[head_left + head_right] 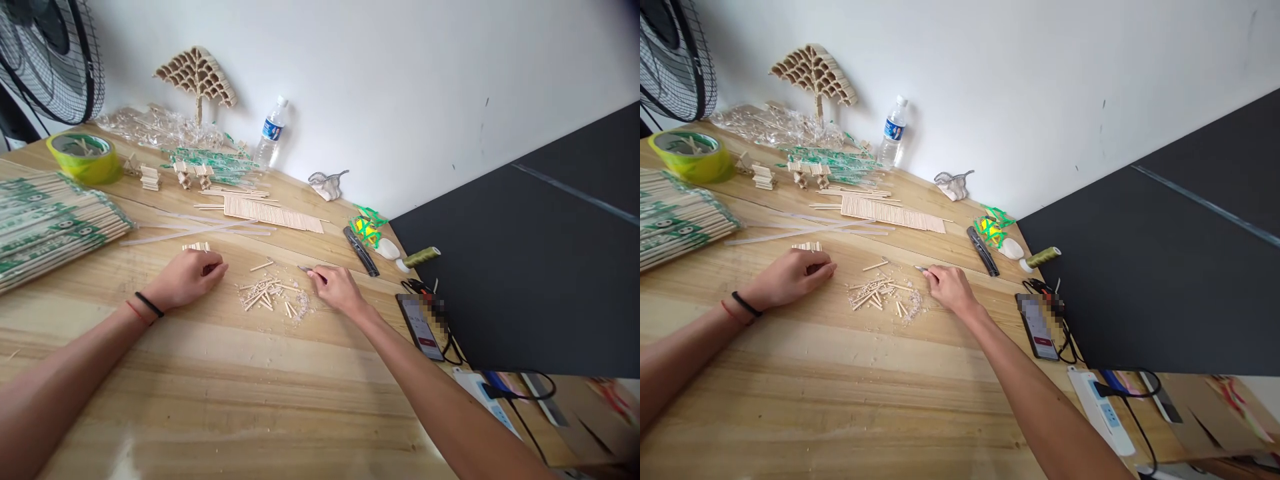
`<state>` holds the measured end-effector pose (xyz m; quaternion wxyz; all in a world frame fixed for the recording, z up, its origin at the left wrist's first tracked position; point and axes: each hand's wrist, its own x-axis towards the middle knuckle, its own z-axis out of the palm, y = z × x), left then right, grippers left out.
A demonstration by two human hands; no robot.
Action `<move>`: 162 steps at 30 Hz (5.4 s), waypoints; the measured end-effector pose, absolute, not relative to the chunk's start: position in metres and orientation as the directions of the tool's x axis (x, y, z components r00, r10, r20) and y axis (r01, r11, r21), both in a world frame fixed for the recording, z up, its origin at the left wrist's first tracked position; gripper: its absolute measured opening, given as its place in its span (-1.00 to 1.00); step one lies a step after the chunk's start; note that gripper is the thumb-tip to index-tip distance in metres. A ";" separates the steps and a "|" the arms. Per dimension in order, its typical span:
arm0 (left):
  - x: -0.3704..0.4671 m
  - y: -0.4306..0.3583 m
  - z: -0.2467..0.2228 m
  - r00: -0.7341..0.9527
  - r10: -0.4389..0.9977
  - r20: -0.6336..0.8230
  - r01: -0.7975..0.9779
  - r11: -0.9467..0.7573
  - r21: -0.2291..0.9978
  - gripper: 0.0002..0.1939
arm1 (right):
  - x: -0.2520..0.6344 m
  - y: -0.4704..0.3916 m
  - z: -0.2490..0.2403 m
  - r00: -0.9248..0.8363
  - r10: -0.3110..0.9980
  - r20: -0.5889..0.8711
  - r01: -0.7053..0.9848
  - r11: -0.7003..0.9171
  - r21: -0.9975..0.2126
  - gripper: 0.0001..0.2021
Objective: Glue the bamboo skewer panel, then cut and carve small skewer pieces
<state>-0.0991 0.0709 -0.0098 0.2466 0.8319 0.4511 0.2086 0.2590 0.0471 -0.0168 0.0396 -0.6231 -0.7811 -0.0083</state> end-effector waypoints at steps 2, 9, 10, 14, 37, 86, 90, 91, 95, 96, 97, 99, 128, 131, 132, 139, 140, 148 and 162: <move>-0.099 0.071 -0.010 0.504 0.854 0.128 0.647 -0.471 0.600 -0.60 | 0.262 0.050 -0.018 -0.197 0.977 0.084 0.977 0.202 -0.063 -0.65; -0.098 0.071 -0.010 0.497 0.860 0.119 0.641 -0.456 0.618 -0.61 | 0.267 0.058 -0.013 -0.106 0.990 0.089 0.991 0.112 -0.071 -0.64; -0.098 0.071 -0.010 0.497 0.860 0.118 0.641 -0.455 0.619 -0.62 | 0.269 0.058 -0.011 -0.107 0.989 0.099 0.991 0.114 -0.067 -0.64; -0.098 0.071 -0.009 0.500 0.857 0.122 0.641 -0.462 0.613 -0.62 | 0.271 0.059 -0.008 -0.164 0.980 0.115 0.975 0.178 -0.132 -0.70; -0.098 0.071 -0.008 0.502 0.858 0.110 0.655 -0.460 0.600 -0.61 | 0.236 0.044 -0.023 -0.050 0.964 0.262 0.927 0.142 -0.346 -0.85; -0.100 0.071 -0.012 0.500 0.860 0.102 0.660 -0.455 0.597 -0.60 | 0.253 0.052 -0.037 -0.025 0.916 0.401 0.867 0.220 -0.447 -0.84; -0.100 0.072 -0.011 0.501 0.860 0.099 0.659 -0.453 0.600 -0.60 | 0.255 0.058 -0.043 0.026 0.923 0.384 0.876 0.164 -0.453 -0.84; -0.099 0.072 -0.011 0.502 0.859 0.099 0.659 -0.454 0.599 -0.60 | 0.255 0.058 -0.043 0.028 0.924 0.382 0.877 0.161 -0.452 -0.85; -0.099 0.072 -0.011 0.501 0.860 0.098 0.662 -0.454 0.596 -0.60 | 0.256 0.055 -0.043 0.031 0.931 0.365 0.873 0.153 -0.464 -0.86; -0.099 0.072 -0.011 0.501 0.860 0.098 0.662 -0.454 0.597 -0.60 | 0.256 0.056 -0.042 0.034 0.933 0.357 0.869 0.149 -0.472 -0.86; -0.099 0.071 -0.010 0.502 0.860 0.097 0.662 -0.454 0.597 -0.60 | 0.257 0.059 -0.042 0.039 0.937 0.348 0.865 0.143 -0.482 -0.87; -0.099 0.071 -0.010 0.501 0.860 0.099 0.662 -0.455 0.595 -0.60 | 0.256 0.067 -0.043 0.051 0.943 0.329 0.854 0.129 -0.503 -0.88; -0.100 0.074 -0.008 0.508 0.854 0.110 0.666 -0.470 0.579 -0.58 | 0.256 0.085 -0.035 -0.121 0.974 0.190 0.688 0.221 -0.691 -0.90; -0.099 0.073 -0.007 0.507 0.855 0.107 0.669 -0.469 0.577 -0.58 | 0.261 0.090 -0.036 -0.153 0.976 0.157 0.656 0.219 -0.722 -0.90; -0.099 0.073 -0.007 0.507 0.855 0.107 0.669 -0.469 0.577 -0.58 | 0.263 0.092 -0.036 -0.164 0.976 0.145 0.646 0.217 -0.732 -0.89; -0.100 0.072 -0.008 0.500 0.860 0.103 0.670 -0.459 0.584 -0.60 | 0.271 0.098 -0.036 -0.220 0.975 0.042 0.610 0.171 -0.774 -0.75; -0.100 0.072 -0.008 0.499 0.860 0.102 0.669 -0.458 0.585 -0.60 | 0.272 0.099 -0.036 -0.197 0.979 0.045 0.614 0.159 -0.773 -0.74; -0.101 0.073 -0.012 0.498 0.860 0.112 0.670 -0.464 0.579 -0.61 | 0.255 0.093 -0.043 -0.063 0.985 0.159 0.679 0.159 -0.717 -0.89; -0.100 0.072 -0.012 0.497 0.859 0.121 0.665 -0.466 0.583 -0.62 | 0.249 0.055 -0.035 -0.201 0.974 0.107 0.672 0.217 -0.708 -0.86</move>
